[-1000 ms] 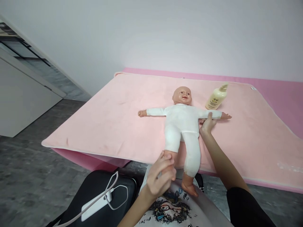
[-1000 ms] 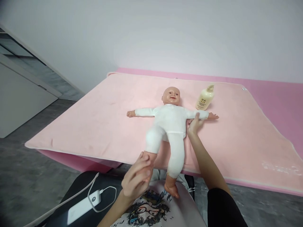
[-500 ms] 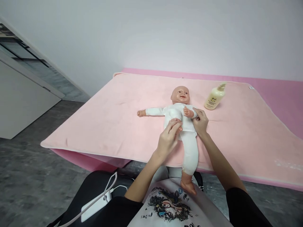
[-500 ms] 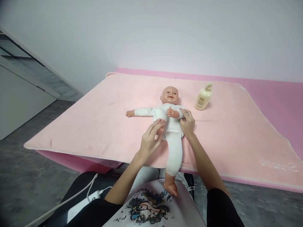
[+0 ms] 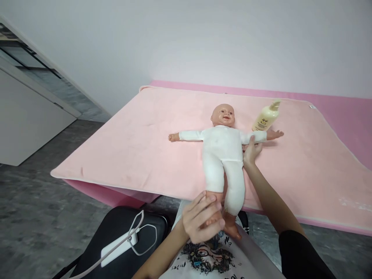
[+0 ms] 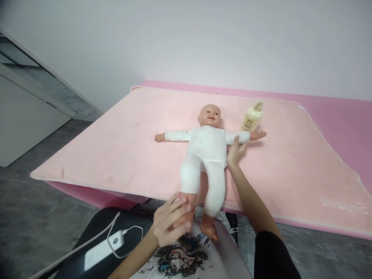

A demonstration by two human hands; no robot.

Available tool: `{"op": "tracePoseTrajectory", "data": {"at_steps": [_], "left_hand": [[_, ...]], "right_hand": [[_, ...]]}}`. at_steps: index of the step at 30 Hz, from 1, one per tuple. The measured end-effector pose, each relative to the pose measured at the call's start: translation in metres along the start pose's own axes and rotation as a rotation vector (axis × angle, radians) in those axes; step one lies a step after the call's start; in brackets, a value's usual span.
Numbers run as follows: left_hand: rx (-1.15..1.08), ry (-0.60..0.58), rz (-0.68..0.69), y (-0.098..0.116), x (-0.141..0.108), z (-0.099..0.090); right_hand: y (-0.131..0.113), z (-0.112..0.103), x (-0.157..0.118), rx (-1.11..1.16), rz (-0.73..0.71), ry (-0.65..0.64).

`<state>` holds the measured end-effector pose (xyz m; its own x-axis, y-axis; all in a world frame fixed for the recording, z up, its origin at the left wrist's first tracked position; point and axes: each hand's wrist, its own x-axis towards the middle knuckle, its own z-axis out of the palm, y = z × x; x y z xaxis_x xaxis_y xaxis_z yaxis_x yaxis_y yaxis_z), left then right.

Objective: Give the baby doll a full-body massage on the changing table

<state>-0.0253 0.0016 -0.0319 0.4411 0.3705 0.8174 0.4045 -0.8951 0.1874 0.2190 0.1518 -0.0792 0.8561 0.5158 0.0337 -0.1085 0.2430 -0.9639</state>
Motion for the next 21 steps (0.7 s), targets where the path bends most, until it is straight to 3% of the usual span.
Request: {"op": "tracePoseTrajectory", "data": {"at_steps": [2, 5, 9, 11, 14, 18, 21], "left_hand": [[0.019, 0.123, 0.056, -0.012, 0.007, 0.013], [0.11, 0.272, -0.033, -0.034, 0.02, 0.038], [0.12, 0.177, -0.107, -0.056, 0.032, 0.061], [0.094, 0.133, -0.13, -0.058, 0.034, 0.061], [0.083, 0.132, -0.133, -0.045, 0.033, 0.044], [0.18, 0.171, -0.082, -0.016, 0.029, 0.007], [0.244, 0.206, -0.091, -0.009, 0.027, -0.007]], "right_hand": [[-0.003, -0.001, -0.004, -0.119, -0.173, -0.079], [-0.005, -0.004, -0.007, -0.369, -0.417, -0.274], [-0.006, -0.008, -0.007, -0.506, -0.553, -0.405], [-0.004, -0.007, -0.005, -0.46, -0.513, -0.396], [-0.001, -0.003, -0.003, -0.279, -0.36, -0.287], [0.001, 0.001, -0.002, -0.03, 0.007, -0.066], [-0.001, 0.001, -0.002, 0.068, 0.218, 0.01]]}}
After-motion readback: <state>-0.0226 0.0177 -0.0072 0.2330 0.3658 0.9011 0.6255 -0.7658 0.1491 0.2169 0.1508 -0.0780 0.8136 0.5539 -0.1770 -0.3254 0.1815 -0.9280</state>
